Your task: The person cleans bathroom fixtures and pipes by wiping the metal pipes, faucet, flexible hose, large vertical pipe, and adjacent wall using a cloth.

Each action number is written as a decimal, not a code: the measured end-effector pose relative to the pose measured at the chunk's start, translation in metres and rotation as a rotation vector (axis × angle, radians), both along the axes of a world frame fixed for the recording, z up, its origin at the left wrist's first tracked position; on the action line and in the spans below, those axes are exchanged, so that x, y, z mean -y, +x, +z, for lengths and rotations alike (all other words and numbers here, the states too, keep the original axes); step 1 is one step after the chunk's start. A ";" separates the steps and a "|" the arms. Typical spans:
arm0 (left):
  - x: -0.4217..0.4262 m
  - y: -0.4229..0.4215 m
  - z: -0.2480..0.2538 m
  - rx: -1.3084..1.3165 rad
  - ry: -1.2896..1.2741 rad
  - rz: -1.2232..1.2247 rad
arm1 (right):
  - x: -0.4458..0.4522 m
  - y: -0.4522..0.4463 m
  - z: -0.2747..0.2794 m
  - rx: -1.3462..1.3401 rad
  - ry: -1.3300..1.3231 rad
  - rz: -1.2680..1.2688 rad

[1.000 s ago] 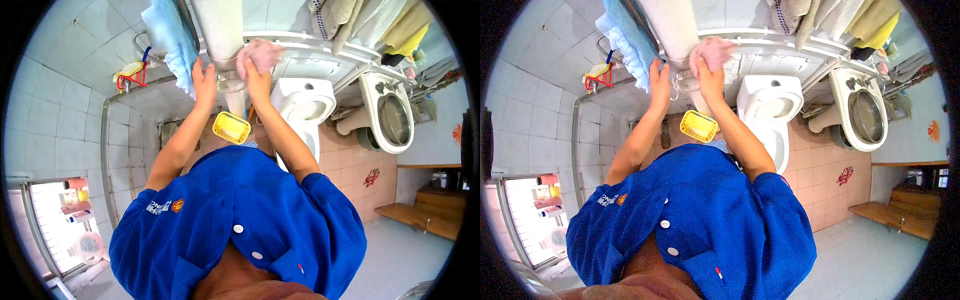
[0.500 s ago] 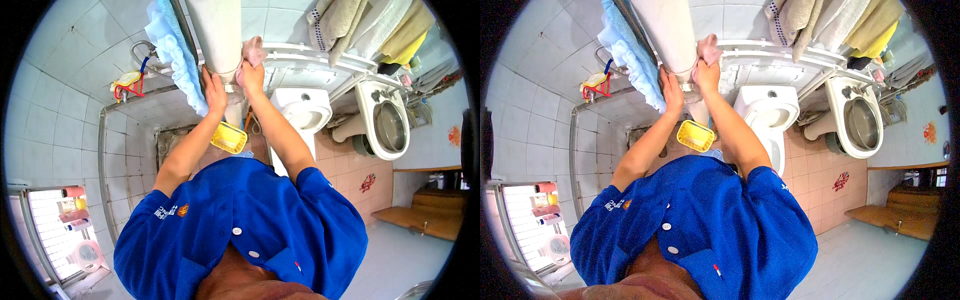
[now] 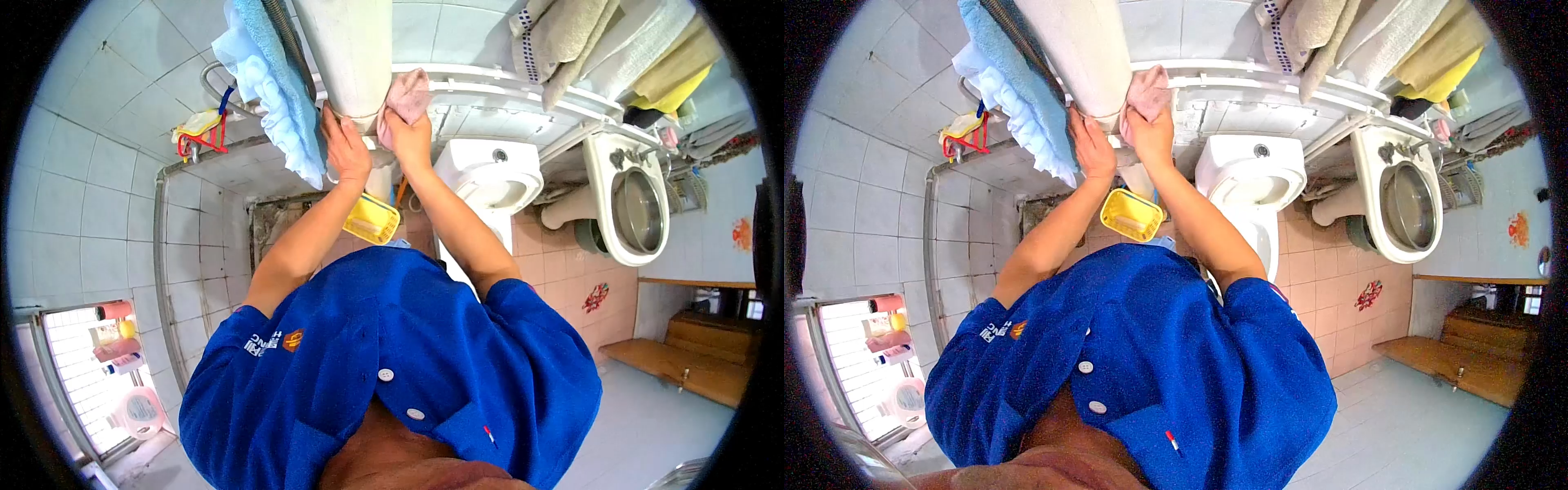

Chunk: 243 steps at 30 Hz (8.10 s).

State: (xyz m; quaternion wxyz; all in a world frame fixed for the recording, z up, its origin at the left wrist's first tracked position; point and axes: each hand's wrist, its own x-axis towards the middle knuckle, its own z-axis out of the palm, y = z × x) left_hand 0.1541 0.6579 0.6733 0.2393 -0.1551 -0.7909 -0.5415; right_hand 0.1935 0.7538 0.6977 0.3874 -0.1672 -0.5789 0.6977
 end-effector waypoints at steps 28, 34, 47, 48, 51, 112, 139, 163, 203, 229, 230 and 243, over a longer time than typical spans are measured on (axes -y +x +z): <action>0.002 0.000 0.004 -0.017 -0.001 -0.044 | -0.081 -0.080 0.020 0.381 -0.083 0.401; 0.003 0.001 0.000 -0.003 0.012 -0.026 | -0.010 -0.010 0.003 0.122 0.103 0.005; 0.039 -0.029 -0.062 0.395 0.715 -0.621 | 0.070 0.032 0.015 0.201 1.045 -0.029; 0.047 -0.016 -0.055 0.297 0.566 -0.575 | 0.075 0.026 0.020 0.199 1.043 -0.035; 0.068 0.003 -0.025 0.457 0.783 -0.455 | 0.080 0.012 0.038 0.071 0.869 0.187; 0.018 0.031 0.089 -0.400 -0.110 -0.199 | -0.054 -0.006 0.041 -0.391 -0.072 0.161; -0.030 -0.040 0.124 -0.990 -0.459 0.247 | -0.079 -0.046 0.027 -0.099 0.613 0.320; -0.027 -0.034 0.124 -0.909 -0.564 0.278 | -0.102 -0.128 0.105 0.194 0.205 1.181; -0.028 -0.036 0.123 -0.918 -0.510 0.244 | -0.108 -0.164 0.041 0.110 0.859 1.226; -0.030 -0.033 0.120 -0.929 -0.488 0.276 | -0.155 -0.094 0.012 -0.179 1.355 0.683; -0.029 -0.029 0.119 -0.895 -0.499 0.253 | -0.166 -0.084 0.011 -0.122 1.350 0.627; -0.018 -0.020 0.038 -0.659 -1.222 -1.009 | -0.147 -0.087 0.043 -0.105 0.808 0.645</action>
